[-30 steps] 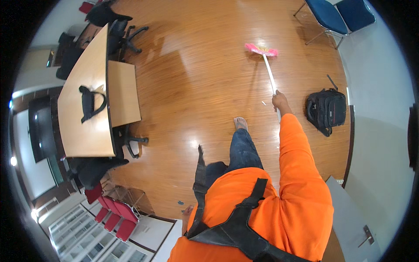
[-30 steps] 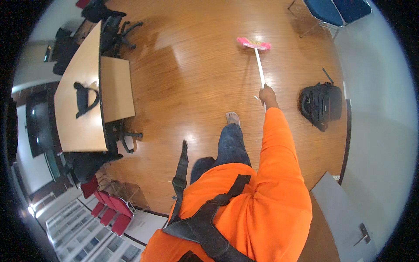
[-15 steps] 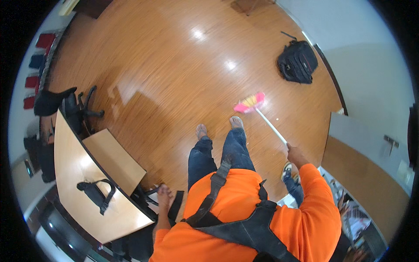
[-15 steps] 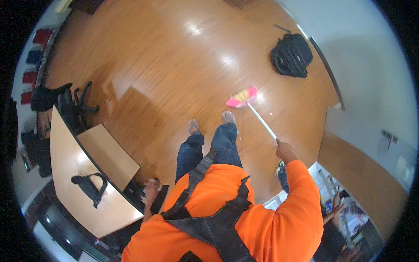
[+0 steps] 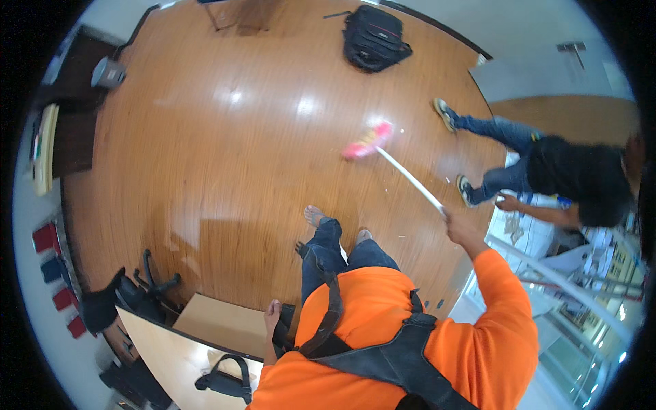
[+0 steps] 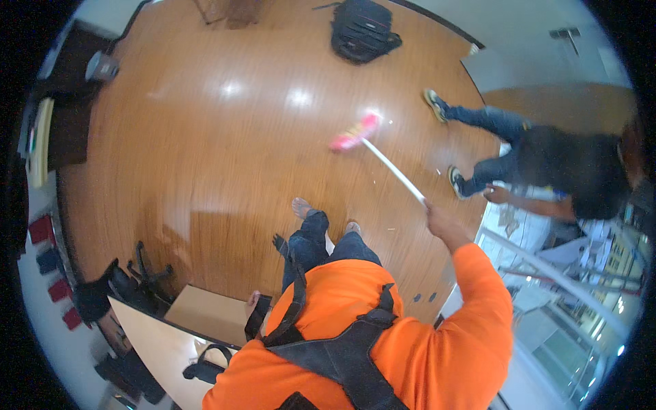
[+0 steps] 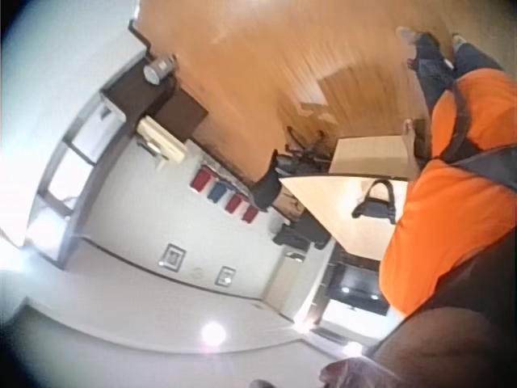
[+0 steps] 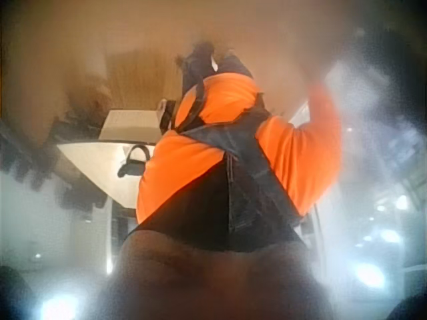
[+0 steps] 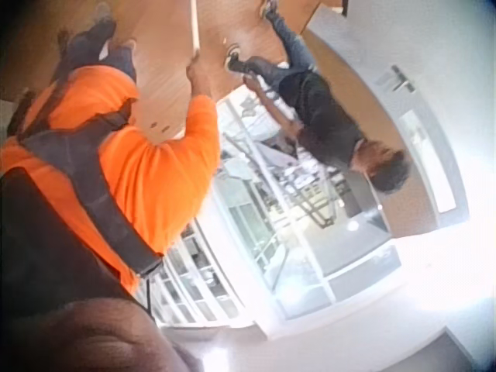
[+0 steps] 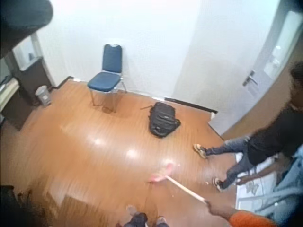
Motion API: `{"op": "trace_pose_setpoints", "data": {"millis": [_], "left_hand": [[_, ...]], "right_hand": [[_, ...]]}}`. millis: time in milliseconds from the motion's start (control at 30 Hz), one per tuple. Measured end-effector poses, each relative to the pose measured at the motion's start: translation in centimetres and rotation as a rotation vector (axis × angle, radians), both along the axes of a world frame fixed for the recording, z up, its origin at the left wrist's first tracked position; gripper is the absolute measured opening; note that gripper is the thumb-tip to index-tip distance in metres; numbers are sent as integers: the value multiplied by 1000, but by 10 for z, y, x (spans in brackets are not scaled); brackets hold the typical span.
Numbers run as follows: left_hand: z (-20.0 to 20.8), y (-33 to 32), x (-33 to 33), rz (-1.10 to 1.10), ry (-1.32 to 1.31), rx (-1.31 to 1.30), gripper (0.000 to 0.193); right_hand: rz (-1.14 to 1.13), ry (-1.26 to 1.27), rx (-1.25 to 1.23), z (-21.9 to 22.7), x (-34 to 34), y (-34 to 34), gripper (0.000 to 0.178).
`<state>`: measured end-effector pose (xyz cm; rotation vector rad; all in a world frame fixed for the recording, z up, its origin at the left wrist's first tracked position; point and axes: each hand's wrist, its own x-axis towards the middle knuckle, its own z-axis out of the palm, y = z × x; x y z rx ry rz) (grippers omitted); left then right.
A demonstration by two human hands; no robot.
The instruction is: The person sweeps debris on a wooden floor using a pink broom and a dustpan. They then apply a roll of adhesive tape to the floor surface to remove residue or dust, moving across the room to cover different areas.
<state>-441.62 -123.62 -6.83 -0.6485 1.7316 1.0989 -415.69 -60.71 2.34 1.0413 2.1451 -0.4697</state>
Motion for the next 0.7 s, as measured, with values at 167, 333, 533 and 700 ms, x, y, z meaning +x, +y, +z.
{"op": "trace_pose_setpoints", "data": {"millis": [167,333,533,700], "left_hand": [[42,51,-71,-154,131,-78,36],[75,74,-92,-135,335,-158,46],[67,35,21,-100,349,-214,57],[59,53,167,-57,231,-256,60]], "right_hand": [[-156,231,-85,-88,-100,-49,49],[-58,249,-73,-154,-110,-59,41],[67,226,53,-154,94,-4,36],[152,-215,144,-68,273,85,38]]}}
